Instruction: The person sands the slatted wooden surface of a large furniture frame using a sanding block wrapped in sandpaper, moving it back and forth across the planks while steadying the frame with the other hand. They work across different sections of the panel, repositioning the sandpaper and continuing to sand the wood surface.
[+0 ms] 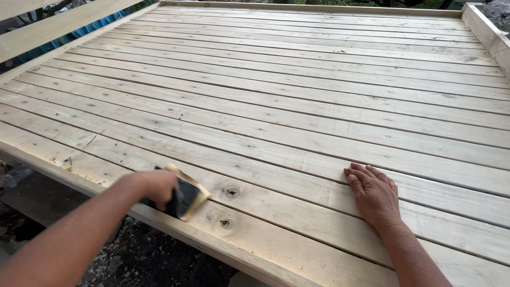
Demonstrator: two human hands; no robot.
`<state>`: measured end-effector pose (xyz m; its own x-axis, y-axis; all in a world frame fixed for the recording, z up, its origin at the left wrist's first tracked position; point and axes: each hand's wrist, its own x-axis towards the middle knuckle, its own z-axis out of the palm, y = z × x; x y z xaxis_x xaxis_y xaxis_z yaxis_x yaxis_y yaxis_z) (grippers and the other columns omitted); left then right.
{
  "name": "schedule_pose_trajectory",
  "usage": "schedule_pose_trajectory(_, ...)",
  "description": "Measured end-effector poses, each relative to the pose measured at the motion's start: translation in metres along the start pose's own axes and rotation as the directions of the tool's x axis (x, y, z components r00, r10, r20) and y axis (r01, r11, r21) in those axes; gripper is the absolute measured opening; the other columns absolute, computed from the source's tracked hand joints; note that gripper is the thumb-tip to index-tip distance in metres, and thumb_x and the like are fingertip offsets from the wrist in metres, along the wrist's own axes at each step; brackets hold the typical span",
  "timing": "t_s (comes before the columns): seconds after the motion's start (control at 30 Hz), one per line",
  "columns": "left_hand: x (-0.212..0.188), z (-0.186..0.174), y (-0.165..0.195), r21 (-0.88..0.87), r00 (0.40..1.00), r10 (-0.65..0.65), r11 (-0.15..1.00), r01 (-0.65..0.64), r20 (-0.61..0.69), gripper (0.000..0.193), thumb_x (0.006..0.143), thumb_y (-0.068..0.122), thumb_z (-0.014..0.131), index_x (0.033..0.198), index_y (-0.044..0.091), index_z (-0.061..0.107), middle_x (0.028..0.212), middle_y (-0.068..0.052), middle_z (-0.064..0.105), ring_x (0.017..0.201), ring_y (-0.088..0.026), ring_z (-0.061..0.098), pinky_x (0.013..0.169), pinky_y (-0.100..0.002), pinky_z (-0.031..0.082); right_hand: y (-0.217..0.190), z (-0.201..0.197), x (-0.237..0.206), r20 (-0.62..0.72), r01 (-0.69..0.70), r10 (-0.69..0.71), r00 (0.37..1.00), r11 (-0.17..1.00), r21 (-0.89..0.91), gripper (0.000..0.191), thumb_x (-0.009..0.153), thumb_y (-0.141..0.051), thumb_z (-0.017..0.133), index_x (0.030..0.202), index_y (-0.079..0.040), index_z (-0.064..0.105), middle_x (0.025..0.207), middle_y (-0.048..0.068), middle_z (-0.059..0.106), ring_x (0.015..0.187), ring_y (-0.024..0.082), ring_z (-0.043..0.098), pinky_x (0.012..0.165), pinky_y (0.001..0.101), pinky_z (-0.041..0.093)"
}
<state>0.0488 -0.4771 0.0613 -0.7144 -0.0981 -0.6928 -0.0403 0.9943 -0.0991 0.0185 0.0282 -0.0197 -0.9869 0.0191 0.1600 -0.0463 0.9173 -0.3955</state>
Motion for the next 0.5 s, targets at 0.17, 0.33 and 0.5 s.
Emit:
schedule_pose_trajectory(0.17, -0.009, 0.025, 0.104, -0.027, 0.913, 0.405, 0.913, -0.406, -0.036, 0.057, 0.075, 0.000, 0.075, 0.127, 0.024, 0.070, 0.112, -0.007, 0.075, 0.101, -0.024, 0.073, 0.091, -0.037, 0.059, -0.001, 0.001, 0.001, -0.007, 0.001, -0.001, 1.000, 1.000, -0.028, 0.047, 0.104, -0.054, 0.034, 0.137, -0.038, 0.063, 0.154, -0.017, 0.048, 0.150, 0.013, 0.029, 0.126, 0.0469, 0.011)
schedule_pose_trajectory(0.33, -0.026, 0.015, 0.102, -0.077, 0.922, 0.387, 0.920, -0.383, 0.035, 0.050, 0.074, 0.005, 0.084, 0.122, 0.016, 0.075, 0.110, -0.008, 0.077, 0.102, -0.025, 0.072, 0.093, -0.037, 0.058, 0.001, -0.002, 0.000, 0.003, 0.012, -0.013, 1.000, 1.000, 0.010, 0.047, 0.103, -0.054, 0.034, 0.136, -0.038, 0.064, 0.154, -0.018, 0.048, 0.151, 0.012, 0.028, 0.127, 0.0466, 0.010)
schedule_pose_trajectory(0.5, -0.031, -0.005, 0.043, -0.150, 0.989, 0.146, 0.979, -0.140, 0.033, 0.051, 0.072, 0.002, 0.084, 0.120, 0.020, 0.079, 0.111, -0.006, 0.080, 0.096, -0.021, 0.077, 0.088, -0.034, 0.062, -0.005, -0.002, -0.001, -0.003, -0.005, 0.005, 1.000, 1.000, -0.014, 0.046, 0.103, -0.052, 0.035, 0.136, -0.038, 0.064, 0.155, -0.018, 0.048, 0.151, 0.012, 0.028, 0.127, 0.0461, 0.010)
